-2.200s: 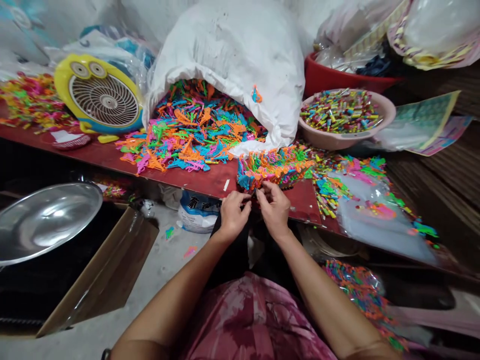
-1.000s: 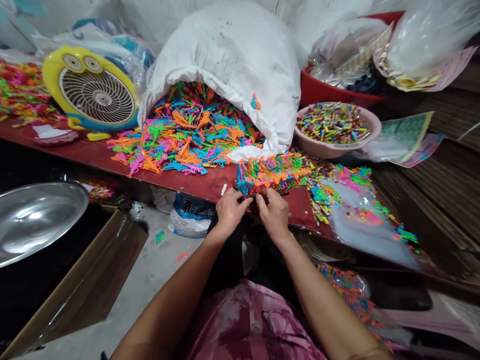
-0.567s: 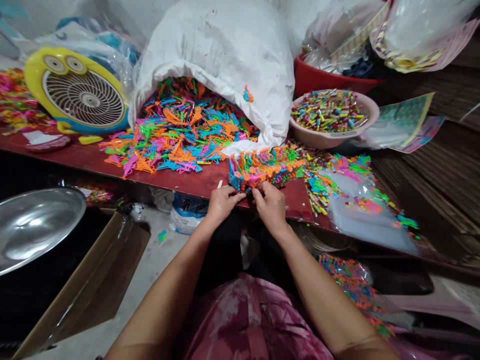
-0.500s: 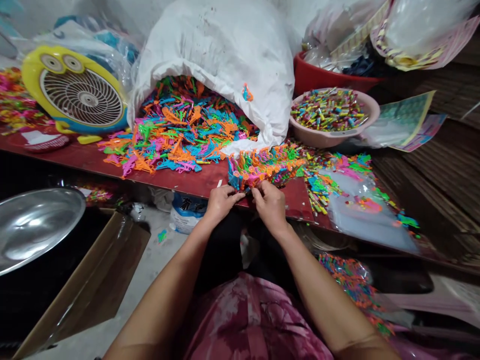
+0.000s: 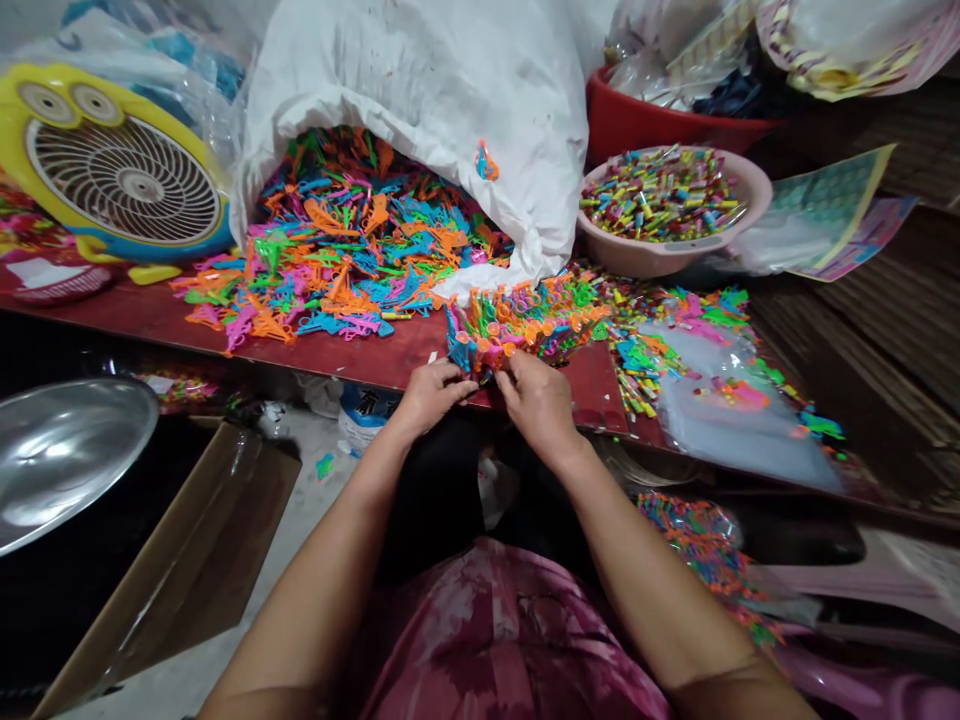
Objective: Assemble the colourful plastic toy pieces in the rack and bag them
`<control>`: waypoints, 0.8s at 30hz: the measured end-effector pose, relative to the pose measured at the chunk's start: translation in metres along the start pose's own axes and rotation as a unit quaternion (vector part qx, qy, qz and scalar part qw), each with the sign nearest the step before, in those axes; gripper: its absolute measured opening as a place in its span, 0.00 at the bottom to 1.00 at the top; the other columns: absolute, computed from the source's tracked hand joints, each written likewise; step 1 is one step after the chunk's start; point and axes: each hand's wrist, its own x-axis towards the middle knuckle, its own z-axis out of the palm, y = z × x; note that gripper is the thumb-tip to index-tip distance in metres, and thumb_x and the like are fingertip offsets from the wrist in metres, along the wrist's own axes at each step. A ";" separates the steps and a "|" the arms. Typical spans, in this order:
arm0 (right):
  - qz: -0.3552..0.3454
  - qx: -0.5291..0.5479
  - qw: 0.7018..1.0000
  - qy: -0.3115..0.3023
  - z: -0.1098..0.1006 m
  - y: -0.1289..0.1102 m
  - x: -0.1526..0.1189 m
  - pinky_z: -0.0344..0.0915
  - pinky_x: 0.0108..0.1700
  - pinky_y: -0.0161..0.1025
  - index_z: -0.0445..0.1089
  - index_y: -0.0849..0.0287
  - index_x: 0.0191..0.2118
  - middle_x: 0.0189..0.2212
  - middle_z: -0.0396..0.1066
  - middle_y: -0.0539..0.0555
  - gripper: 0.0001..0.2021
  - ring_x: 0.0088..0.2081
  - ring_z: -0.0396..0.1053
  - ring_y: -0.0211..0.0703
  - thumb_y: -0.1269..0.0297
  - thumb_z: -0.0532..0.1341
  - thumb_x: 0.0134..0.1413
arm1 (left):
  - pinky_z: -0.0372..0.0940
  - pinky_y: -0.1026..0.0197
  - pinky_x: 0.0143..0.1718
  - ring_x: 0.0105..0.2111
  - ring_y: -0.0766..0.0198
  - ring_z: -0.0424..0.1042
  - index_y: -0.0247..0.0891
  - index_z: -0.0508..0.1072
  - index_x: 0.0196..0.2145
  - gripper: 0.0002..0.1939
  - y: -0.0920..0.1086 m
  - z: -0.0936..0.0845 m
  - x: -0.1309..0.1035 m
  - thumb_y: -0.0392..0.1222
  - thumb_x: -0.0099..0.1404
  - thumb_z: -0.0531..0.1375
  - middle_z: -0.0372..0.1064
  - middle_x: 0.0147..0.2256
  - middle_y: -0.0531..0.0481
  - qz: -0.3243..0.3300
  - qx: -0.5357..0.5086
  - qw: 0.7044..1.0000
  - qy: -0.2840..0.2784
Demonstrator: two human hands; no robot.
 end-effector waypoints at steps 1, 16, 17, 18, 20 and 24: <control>0.004 -0.001 1.000 0.001 0.001 -0.001 -0.001 0.50 0.30 0.38 0.63 0.55 0.29 0.26 0.67 0.51 0.08 0.27 0.62 0.42 0.69 0.57 0.61 | 0.57 0.65 0.27 0.26 0.67 0.63 0.37 0.72 0.20 0.12 0.000 0.001 0.001 0.43 0.57 0.64 0.64 0.24 0.53 0.005 0.012 1.000 0.002; 0.025 0.043 0.999 0.012 0.008 -0.003 -0.008 0.58 0.32 0.37 0.66 0.56 0.32 0.28 0.69 0.53 0.08 0.30 0.66 0.43 0.66 0.56 0.64 | 0.64 0.61 0.39 0.36 0.61 0.70 0.37 0.74 0.28 0.06 -0.003 0.026 -0.001 0.40 0.59 0.66 0.70 0.33 0.49 -0.003 0.110 0.990 0.087; 0.028 0.063 0.997 0.020 0.008 -0.004 -0.010 0.59 0.33 0.38 0.67 0.56 0.33 0.29 0.69 0.53 0.07 0.30 0.67 0.43 0.65 0.56 0.64 | 0.65 0.60 0.39 0.37 0.61 0.71 0.37 0.75 0.30 0.04 -0.001 0.026 -0.002 0.39 0.60 0.66 0.71 0.34 0.49 -0.003 0.114 0.990 0.085; 0.032 0.090 0.995 0.032 0.008 -0.005 -0.012 0.62 0.34 0.38 0.68 0.56 0.36 0.30 0.70 0.54 0.06 0.32 0.68 0.44 0.64 0.56 0.64 | 0.65 0.60 0.40 0.37 0.61 0.71 0.37 0.76 0.31 0.03 0.001 0.026 -0.003 0.38 0.60 0.66 0.71 0.34 0.49 -0.004 0.121 0.989 0.085; 0.039 0.150 0.986 0.066 0.008 -0.006 -0.016 0.66 0.38 0.39 0.69 0.57 0.47 0.35 0.72 0.55 0.08 0.36 0.71 0.45 0.63 0.56 0.65 | 0.65 0.60 0.40 0.37 0.60 0.71 0.38 0.76 0.34 0.03 0.003 0.028 -0.005 0.38 0.61 0.65 0.70 0.35 0.49 -0.005 0.139 0.986 0.092; 0.036 0.200 0.972 0.115 0.003 -0.006 -0.016 0.72 0.43 0.44 0.64 0.53 0.59 0.43 0.75 0.58 0.18 0.41 0.74 0.47 0.62 0.55 0.67 | 0.65 0.60 0.39 0.38 0.59 0.71 0.38 0.76 0.39 0.06 0.006 0.032 -0.009 0.39 0.63 0.64 0.71 0.37 0.48 -0.006 0.172 0.979 0.110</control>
